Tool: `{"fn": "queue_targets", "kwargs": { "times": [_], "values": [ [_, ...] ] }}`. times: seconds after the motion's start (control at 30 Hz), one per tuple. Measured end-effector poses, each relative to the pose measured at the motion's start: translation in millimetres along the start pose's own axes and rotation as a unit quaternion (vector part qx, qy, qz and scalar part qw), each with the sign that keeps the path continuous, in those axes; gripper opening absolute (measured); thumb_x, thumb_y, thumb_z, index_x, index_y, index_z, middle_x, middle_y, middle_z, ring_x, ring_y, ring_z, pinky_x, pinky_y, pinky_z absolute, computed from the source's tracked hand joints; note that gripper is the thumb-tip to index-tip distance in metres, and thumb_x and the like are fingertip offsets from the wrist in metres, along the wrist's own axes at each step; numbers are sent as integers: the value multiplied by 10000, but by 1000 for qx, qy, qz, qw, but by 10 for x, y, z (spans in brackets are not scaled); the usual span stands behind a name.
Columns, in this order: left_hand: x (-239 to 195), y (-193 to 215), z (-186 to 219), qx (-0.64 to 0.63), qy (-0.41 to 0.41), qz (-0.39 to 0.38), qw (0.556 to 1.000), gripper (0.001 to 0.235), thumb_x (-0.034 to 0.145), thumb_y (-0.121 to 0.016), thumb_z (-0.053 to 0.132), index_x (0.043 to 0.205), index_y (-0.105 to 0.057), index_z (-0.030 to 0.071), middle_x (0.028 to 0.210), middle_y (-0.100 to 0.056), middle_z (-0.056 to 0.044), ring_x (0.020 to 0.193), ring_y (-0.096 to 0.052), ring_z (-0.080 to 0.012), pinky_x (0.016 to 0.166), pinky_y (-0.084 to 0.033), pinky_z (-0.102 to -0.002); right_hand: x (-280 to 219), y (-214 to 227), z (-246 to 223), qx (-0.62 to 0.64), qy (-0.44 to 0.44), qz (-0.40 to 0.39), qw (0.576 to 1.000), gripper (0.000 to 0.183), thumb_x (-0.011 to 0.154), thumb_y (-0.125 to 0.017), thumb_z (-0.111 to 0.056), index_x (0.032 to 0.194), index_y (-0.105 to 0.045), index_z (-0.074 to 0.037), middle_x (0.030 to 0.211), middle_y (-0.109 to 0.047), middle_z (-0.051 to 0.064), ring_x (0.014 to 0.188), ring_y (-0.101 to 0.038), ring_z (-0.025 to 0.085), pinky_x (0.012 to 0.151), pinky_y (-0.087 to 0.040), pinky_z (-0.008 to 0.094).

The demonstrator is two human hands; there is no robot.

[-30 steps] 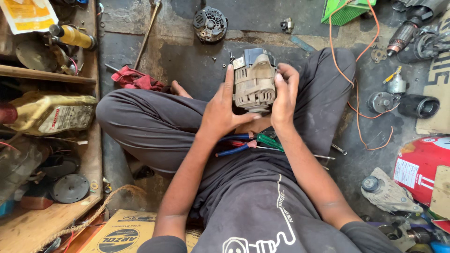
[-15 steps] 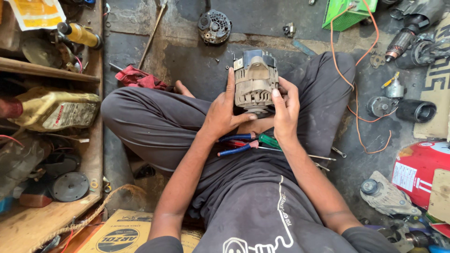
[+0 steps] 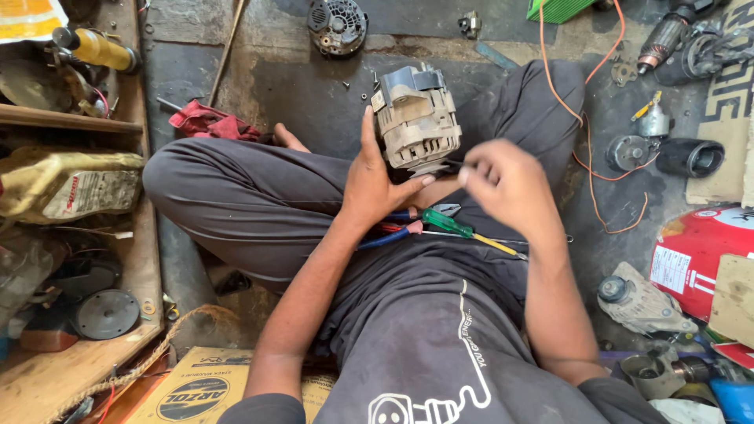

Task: The person disassembles a car alternator while sitting on the floor. They use a screwdriver and pliers to remove screws and extract internal components, including the rotor and brushes, placing them on the floor.

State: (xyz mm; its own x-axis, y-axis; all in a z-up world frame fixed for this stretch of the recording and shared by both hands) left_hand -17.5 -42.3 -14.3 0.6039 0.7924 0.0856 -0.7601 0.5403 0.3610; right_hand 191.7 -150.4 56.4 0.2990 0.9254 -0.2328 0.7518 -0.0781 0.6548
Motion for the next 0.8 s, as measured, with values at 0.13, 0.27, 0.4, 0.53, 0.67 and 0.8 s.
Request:
{"fn": "queue_targets", "kwargs": {
  "times": [0.13,0.27,0.4,0.53,0.67,0.8],
  "values": [
    [55,50,48,-1,13,13,1000,1418,708,-976,401,1596,62,18,1398,-611,-279,1275,-650,-415,1080,-519,-433,-195,-113,-64,-192,167,-131,958,408,647,-844,-298,963,-727,-68,843,-697,91,820,-650,312,694,-489,453],
    [54,78,79,-16,10,7,1000,1417,693,-978,410,1610,30,24,1434,-585,-264,1313,-625,-402,1103,-509,-439,-198,-205,19,-145,150,-170,963,313,701,-832,-240,953,-739,-79,786,-702,76,771,-676,271,674,-488,431],
    [13,126,125,70,-2,40,997,1310,705,-963,367,1601,-75,17,1435,-445,-278,1321,-515,-416,1123,-439,-461,-237,71,118,56,-4,-117,992,312,815,-804,-185,1078,-704,-50,776,-676,54,656,-627,147,614,-521,293],
    [-38,171,242,9,-82,158,984,974,837,-824,230,1581,-235,12,1523,-370,-242,1334,-459,-386,1149,-412,-427,-373,493,187,246,96,65,962,291,1063,-701,-156,1195,-514,24,983,-663,182,859,-664,234,771,-575,327],
    [-186,85,620,2,-85,251,964,542,955,-720,96,1436,-474,56,1336,-526,-150,1199,-561,-288,1085,-465,-379,-355,677,294,470,119,106,868,282,1174,-564,-187,1284,-393,9,1085,-672,304,866,-733,364,776,-636,444],
    [-283,26,1142,23,-152,195,969,414,877,-716,28,1276,-624,95,1133,-614,-86,1043,-599,-256,982,-483,-379,-260,529,273,526,137,106,833,282,1175,-531,-201,1303,-370,-8,1081,-667,325,877,-734,401,791,-638,480]
  ]
}}
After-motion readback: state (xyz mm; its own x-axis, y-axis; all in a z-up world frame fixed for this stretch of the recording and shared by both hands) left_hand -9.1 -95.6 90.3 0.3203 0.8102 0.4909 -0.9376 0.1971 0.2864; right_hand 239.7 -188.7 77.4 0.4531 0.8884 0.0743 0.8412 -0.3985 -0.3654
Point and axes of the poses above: each hand's wrist, its own x-axis towards the middle knuckle, its own y-axis out of the back of the hand, z = x × y, the point moved 1 cm from there along x, towards the middle knuckle
